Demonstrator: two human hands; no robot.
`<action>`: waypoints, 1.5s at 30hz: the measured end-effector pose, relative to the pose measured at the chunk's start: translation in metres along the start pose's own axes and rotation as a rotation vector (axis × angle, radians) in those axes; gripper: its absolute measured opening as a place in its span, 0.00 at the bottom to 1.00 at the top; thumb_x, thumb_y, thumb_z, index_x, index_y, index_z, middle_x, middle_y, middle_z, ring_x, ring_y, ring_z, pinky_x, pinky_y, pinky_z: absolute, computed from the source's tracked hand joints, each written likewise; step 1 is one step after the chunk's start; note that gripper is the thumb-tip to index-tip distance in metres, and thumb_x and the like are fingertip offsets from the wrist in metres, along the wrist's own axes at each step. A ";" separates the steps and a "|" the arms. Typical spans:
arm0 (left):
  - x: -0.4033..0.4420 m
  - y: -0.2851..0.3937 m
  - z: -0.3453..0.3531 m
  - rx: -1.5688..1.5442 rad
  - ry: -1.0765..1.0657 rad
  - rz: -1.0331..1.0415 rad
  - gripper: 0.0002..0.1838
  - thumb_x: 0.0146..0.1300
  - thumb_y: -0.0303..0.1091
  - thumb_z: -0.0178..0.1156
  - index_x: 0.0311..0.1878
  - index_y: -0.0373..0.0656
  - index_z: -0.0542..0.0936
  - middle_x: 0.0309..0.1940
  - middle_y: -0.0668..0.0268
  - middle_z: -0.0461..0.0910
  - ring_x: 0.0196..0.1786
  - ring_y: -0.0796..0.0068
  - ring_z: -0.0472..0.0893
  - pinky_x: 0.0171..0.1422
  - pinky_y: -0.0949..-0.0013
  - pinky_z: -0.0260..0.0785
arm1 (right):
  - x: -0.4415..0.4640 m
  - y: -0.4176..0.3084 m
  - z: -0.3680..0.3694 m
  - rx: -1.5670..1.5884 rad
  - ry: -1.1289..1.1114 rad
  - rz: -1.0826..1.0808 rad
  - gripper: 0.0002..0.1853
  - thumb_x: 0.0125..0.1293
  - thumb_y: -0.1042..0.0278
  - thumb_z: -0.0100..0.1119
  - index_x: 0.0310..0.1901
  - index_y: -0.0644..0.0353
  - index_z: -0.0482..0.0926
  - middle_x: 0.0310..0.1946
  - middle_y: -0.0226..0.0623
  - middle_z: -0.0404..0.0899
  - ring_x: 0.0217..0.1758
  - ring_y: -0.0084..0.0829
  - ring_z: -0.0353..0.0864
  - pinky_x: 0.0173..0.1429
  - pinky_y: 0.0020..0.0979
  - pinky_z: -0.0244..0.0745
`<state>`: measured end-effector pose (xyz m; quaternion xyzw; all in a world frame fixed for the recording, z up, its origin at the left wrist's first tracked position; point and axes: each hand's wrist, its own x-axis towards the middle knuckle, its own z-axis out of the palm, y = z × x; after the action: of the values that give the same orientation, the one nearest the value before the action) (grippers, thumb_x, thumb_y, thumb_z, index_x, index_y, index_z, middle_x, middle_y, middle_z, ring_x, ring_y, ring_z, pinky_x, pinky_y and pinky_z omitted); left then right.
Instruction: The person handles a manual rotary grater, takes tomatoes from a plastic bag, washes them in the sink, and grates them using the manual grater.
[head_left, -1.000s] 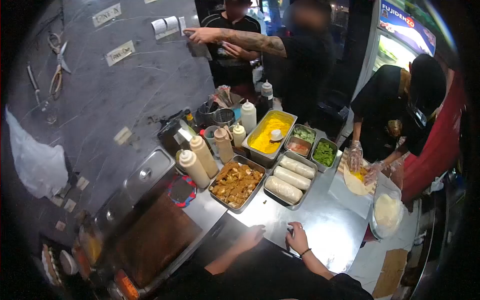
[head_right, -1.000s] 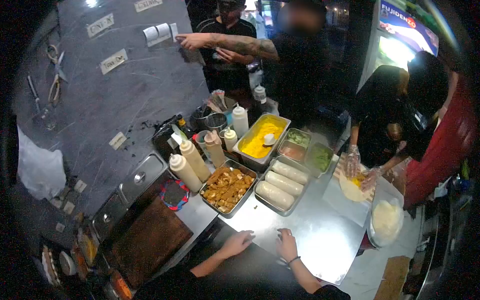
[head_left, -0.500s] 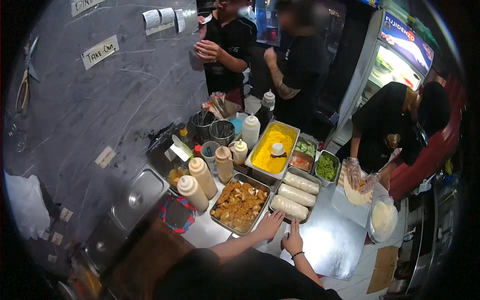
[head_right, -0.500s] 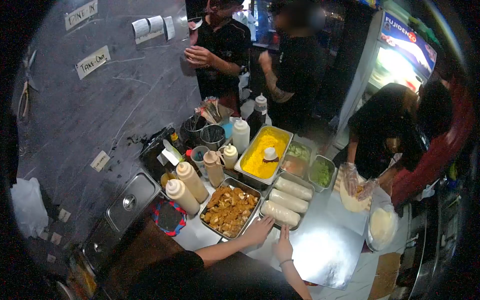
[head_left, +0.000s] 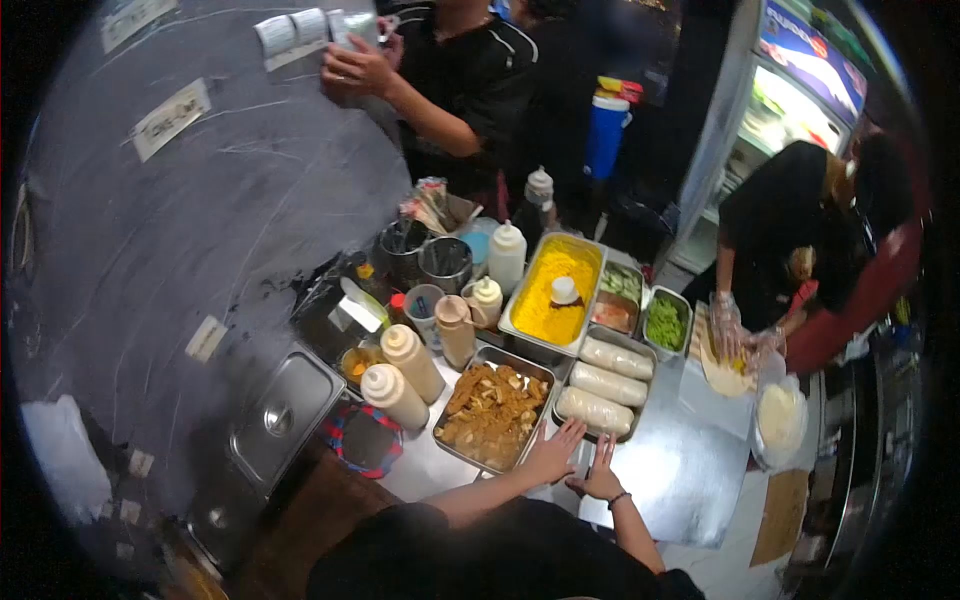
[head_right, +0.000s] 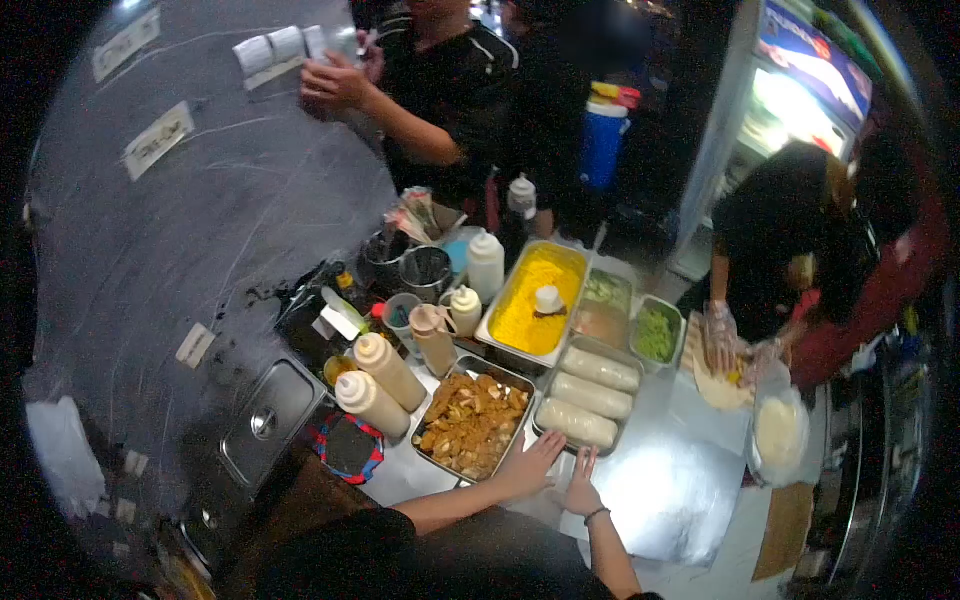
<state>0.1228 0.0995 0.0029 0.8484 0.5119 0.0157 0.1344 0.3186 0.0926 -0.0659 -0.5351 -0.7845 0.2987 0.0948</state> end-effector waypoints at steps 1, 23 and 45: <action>0.002 -0.001 0.001 -0.002 -0.019 0.029 0.49 0.57 0.56 0.57 0.73 0.40 0.47 0.75 0.61 0.45 0.76 0.68 0.45 0.71 0.38 0.41 | 0.000 0.005 0.004 0.014 0.016 -0.020 0.75 0.40 0.46 0.76 0.68 0.64 0.19 0.68 0.63 0.10 0.76 0.57 0.34 0.69 0.41 0.60; 0.017 0.003 -0.006 0.017 0.068 -0.003 0.45 0.53 0.53 0.63 0.69 0.40 0.57 0.68 0.62 0.60 0.70 0.70 0.59 0.60 0.42 0.58 | -0.009 -0.053 -0.027 -0.011 0.009 0.228 0.66 0.44 0.60 0.73 0.71 0.60 0.27 0.72 0.58 0.21 0.59 0.59 0.70 0.58 0.43 0.72; 0.011 0.001 -0.003 -0.003 0.073 -0.010 0.51 0.49 0.49 0.67 0.72 0.44 0.50 0.72 0.65 0.51 0.72 0.70 0.56 0.61 0.40 0.58 | -0.011 -0.064 -0.036 0.020 -0.018 0.284 0.65 0.45 0.63 0.72 0.71 0.60 0.27 0.72 0.55 0.19 0.56 0.60 0.72 0.54 0.45 0.74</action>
<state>0.1286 0.1092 0.0046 0.8443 0.5208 0.0467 0.1170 0.2897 0.0802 0.0014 -0.6371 -0.6987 0.3216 0.0499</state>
